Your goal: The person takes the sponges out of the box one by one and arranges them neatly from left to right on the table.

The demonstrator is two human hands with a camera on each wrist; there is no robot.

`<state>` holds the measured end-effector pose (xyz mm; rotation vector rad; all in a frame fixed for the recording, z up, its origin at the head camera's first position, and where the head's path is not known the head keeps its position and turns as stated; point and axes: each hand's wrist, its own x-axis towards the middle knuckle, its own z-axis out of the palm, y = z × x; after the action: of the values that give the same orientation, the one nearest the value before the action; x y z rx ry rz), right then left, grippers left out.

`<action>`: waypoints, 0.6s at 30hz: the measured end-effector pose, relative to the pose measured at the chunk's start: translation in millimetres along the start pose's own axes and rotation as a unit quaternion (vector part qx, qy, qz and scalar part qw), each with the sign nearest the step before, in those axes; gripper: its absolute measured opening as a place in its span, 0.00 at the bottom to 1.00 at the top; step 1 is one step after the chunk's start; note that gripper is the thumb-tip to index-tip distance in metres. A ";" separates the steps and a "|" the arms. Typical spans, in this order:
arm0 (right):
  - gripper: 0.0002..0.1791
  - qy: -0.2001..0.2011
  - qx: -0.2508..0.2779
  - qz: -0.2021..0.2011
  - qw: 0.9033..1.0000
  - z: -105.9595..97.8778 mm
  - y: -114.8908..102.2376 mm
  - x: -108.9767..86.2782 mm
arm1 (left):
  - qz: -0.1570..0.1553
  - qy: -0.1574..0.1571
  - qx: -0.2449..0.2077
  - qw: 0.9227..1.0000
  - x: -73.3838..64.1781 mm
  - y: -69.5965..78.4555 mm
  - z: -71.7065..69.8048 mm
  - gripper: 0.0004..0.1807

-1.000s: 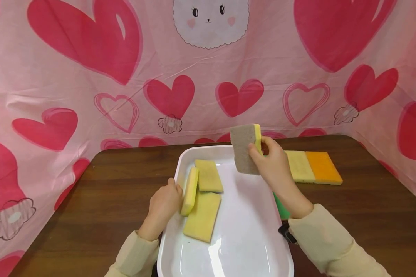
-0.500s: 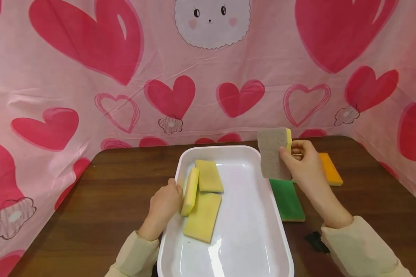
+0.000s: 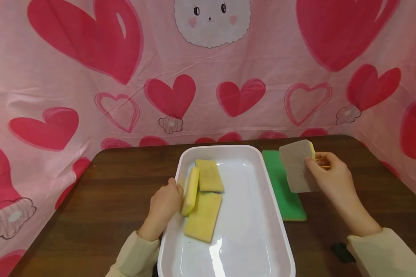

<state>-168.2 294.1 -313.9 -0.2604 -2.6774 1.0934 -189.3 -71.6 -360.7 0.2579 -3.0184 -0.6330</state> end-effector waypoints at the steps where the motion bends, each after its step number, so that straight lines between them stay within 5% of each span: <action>1: 0.32 0.003 -0.002 0.001 1.000 -1.1 3.4 0.4 | 0.001 0.001 -0.001 1.000 0.1 -0.3 0.0 0.10; 18: 0.36 -0.058 -0.048 0.058 0.995 -7.6 47.2 -1.3 | 0.006 0.004 -0.002 1.000 0.2 -1.6 1.4 0.10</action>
<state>-161.2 332.1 -342.2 -0.3862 -2.8555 1.0434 -189.3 -72.5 -362.7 0.2419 -3.0075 -0.6358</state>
